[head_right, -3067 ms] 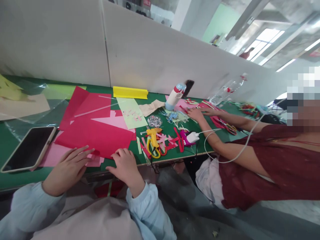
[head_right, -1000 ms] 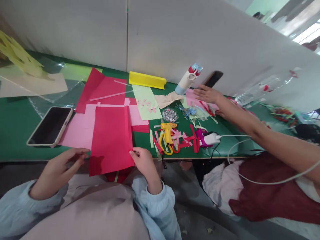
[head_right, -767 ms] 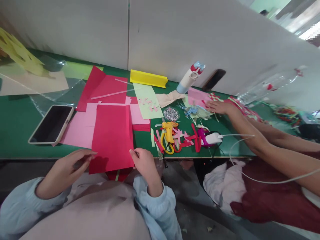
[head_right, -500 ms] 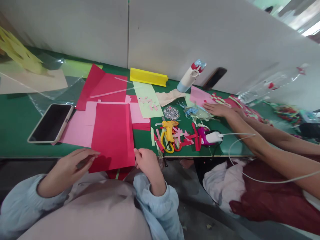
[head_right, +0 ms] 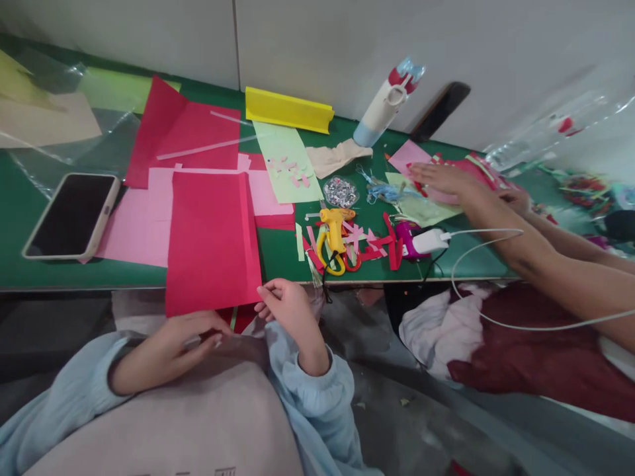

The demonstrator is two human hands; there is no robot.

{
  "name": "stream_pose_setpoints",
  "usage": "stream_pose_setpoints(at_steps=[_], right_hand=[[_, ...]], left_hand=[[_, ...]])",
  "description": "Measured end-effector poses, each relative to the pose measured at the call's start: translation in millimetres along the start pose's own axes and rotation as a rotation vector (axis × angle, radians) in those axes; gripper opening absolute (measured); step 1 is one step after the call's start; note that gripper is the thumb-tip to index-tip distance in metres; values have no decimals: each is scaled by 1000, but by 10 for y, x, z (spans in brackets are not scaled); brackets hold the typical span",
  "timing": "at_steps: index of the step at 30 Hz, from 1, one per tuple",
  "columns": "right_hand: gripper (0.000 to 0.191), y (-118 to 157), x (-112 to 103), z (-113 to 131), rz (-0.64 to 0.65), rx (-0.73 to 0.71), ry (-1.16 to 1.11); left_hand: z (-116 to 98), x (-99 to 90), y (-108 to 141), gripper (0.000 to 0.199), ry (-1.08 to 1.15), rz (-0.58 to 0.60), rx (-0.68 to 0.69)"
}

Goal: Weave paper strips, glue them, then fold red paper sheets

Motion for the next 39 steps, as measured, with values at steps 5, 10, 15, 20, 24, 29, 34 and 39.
stream_pose_setpoints(at_steps=[5, 10, 15, 20, 24, 29, 34, 39], right_hand=[[47, 14, 72, -152, 119, -13, -204], [52, 30, 137, -266, 199, -7, -270], [54, 8, 218, -364, 272, 12, -277], [52, 10, 247, -413, 271, 15, -296], [50, 23, 234, -444, 277, 5, -311], [47, 27, 236, -490, 347, 40, -318], [45, 57, 241, -491, 366, 19, -305], [45, 113, 223, -442, 419, -8, -217]], left_hand=[[150, 440, -49, 21, 506, -59, -168], [281, 718, -116, 37, 950, -318, -320], [306, 761, -155, 40, 969, -470, -362], [275, 723, -175, 34, 947, -534, -404], [286, 713, -168, 34, 920, -552, -439], [299, 717, -146, 36, 893, -564, -467], [260, 694, -125, 37, 870, -540, -489], [252, 634, -82, 39, 669, -484, -455]])
Point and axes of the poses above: each hand's wrist, its own y-axis away from the middle knuckle, its own x-axis out of the palm, z = x × y, the point moved 1 cm from there along -y, towards the middle knuckle, and after that the axes turned 9 degrees about x, right-handed, at the moved point
